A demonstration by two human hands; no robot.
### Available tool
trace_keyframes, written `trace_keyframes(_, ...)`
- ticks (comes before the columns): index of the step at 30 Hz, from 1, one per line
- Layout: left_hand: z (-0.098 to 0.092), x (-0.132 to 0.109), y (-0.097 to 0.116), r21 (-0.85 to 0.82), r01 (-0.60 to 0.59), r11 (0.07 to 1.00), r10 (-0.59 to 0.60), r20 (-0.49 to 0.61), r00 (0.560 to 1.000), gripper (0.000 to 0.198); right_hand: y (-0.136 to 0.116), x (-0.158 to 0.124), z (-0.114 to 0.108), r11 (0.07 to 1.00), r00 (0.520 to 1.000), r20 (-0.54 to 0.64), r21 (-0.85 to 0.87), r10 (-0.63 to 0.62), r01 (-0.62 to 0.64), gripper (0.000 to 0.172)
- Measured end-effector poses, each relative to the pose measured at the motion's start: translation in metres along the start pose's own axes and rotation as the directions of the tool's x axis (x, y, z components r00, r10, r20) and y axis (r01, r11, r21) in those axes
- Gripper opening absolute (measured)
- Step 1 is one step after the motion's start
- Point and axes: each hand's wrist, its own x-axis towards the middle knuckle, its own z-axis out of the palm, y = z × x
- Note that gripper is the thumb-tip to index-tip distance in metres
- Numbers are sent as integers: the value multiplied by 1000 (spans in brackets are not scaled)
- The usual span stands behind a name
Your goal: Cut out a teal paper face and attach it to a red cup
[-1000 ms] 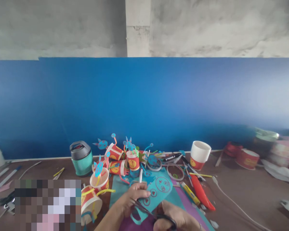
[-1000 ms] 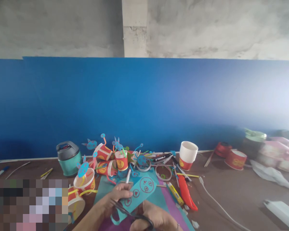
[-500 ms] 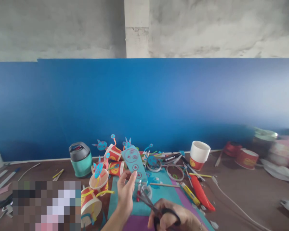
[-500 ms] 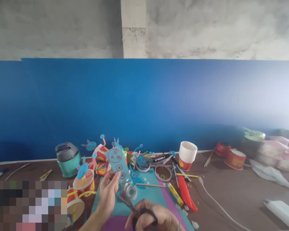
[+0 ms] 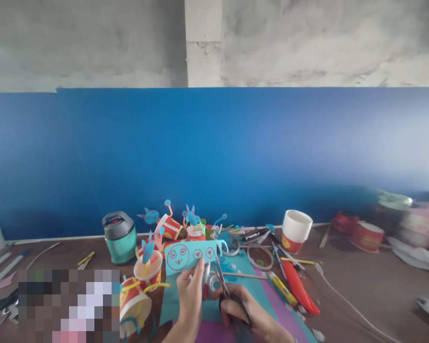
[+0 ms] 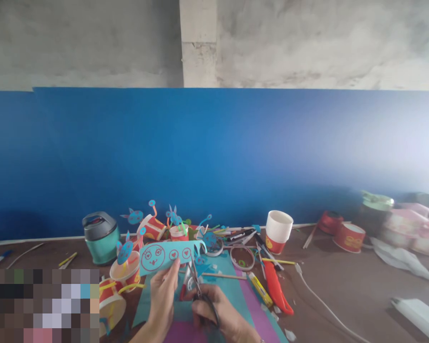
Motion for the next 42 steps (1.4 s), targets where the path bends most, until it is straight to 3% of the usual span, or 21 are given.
trace_keyframes(4,1,-11,-4,113,63,992,-81,160,984,43,-2,1,10,997,989,-138,-63,-63,54,44)
trace_keyframes(9,2,-19,0,96,99,990,-120,247,962,40,-3,2,13,989,976,-176,-85,-132,118,49)
trace_keyframes(24,6,-23,7,15,151,988,-149,281,948,37,-1,0,14,969,952,-190,-106,-240,223,45)
trace_keyframes(29,8,-27,10,17,210,977,-207,279,938,42,-6,-1,16,966,942,-220,-118,-252,230,43)
trace_keyframes(42,3,-19,-5,19,253,967,-248,271,930,46,7,6,13,948,930,-195,-131,-310,289,42)
